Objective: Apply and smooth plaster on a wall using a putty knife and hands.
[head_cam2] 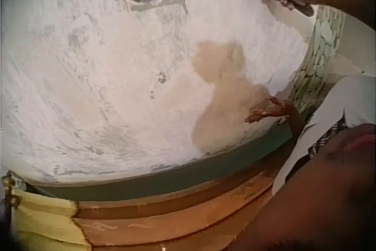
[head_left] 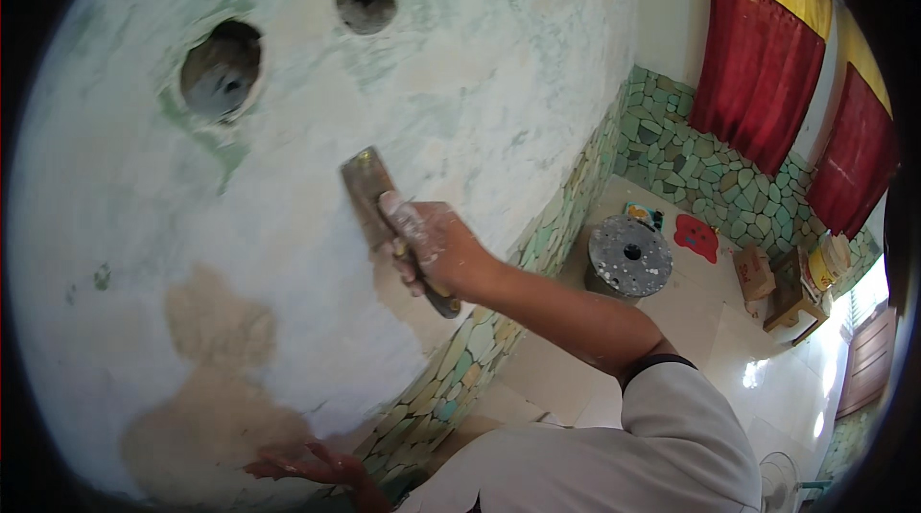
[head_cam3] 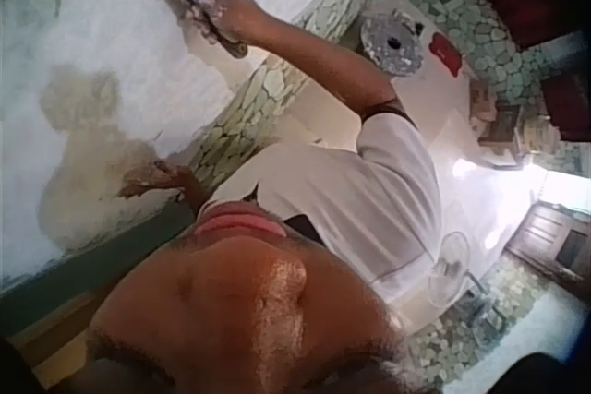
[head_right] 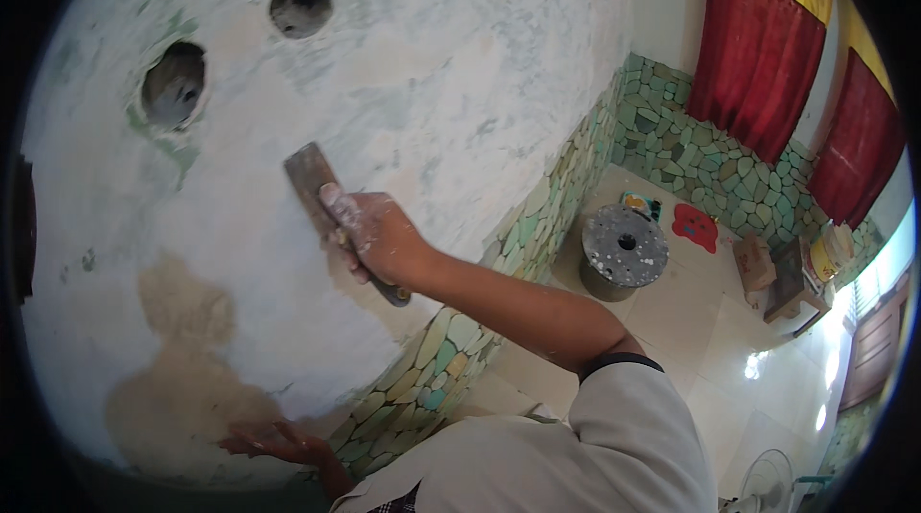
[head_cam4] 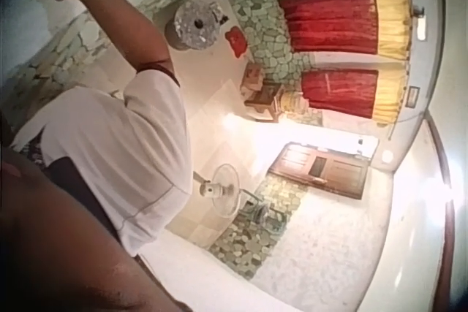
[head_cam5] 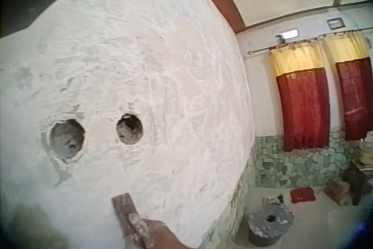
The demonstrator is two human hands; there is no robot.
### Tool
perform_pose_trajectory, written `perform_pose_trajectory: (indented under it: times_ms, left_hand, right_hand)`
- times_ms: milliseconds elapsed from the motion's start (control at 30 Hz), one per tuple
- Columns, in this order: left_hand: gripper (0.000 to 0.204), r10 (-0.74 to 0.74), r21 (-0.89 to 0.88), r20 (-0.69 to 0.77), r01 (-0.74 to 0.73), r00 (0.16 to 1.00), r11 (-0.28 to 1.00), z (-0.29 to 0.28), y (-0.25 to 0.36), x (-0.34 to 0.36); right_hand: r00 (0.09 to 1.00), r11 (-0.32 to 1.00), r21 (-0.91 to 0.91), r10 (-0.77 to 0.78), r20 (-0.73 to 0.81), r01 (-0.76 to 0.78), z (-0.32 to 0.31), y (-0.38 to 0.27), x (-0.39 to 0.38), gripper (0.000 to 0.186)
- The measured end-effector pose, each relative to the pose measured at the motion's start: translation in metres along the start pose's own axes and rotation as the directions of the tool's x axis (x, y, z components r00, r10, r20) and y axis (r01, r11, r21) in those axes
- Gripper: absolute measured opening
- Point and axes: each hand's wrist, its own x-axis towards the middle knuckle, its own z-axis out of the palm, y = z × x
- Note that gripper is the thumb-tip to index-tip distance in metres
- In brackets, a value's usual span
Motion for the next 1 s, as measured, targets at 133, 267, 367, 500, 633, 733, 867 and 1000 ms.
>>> perform_pose_trajectory:
  times_ms: [133,267,367,500,633,733,867,1000]
  left_hand:
    - [0.069,-0.008,-0.081,-0.047,0.004,0.999,0.997,0.03,0.034,0.004]
    - [0.079,-0.007,0.079,0.027,0.005,1.0,0.997,0.059,0.08,-0.004]
    - [0.084,-0.041,0.085,0.015,0.039,0.999,0.996,0.076,0.094,-0.006]
    - [0.085,-0.1,0.148,-0.036,0.104,0.994,0.984,0.081,0.097,-0.002]
    - [0.079,-0.095,0.238,-0.099,0.117,0.991,0.964,0.081,0.109,0.016]
    - [0.071,0.001,0.281,-0.168,0.047,0.986,0.959,0.083,0.12,0.043]
    - [0.071,0.076,0.334,-0.242,0.01,0.967,0.943,0.086,0.128,0.071]
    - [0.067,0.057,0.441,-0.313,0.092,0.948,0.893,0.091,0.128,0.082]
  right_hand:
    - [0.998,0.991,-0.128,-0.033,-0.047,0.026,-0.023,0.057,-0.001,0.047]
    - [0.988,0.951,-0.285,-0.141,-0.059,0.119,-0.049,0.171,-0.032,0.037]
    - [0.995,0.965,-0.242,0.1,-0.01,-0.099,-0.069,0.217,-0.058,0.04]
    - [0.989,0.954,-0.26,0.146,-0.023,-0.147,-0.102,0.248,-0.093,0.045]
    - [0.939,0.943,-0.05,0.319,-0.129,-0.328,-0.142,0.269,-0.125,0.044]
    - [0.907,0.935,0.087,0.354,-0.229,-0.343,-0.17,0.278,-0.136,0.044]
    - [0.88,0.931,0.166,0.361,-0.308,-0.324,-0.195,0.269,-0.144,0.046]
    - [0.829,0.906,0.265,0.413,-0.377,-0.33,-0.221,0.258,-0.149,0.05]
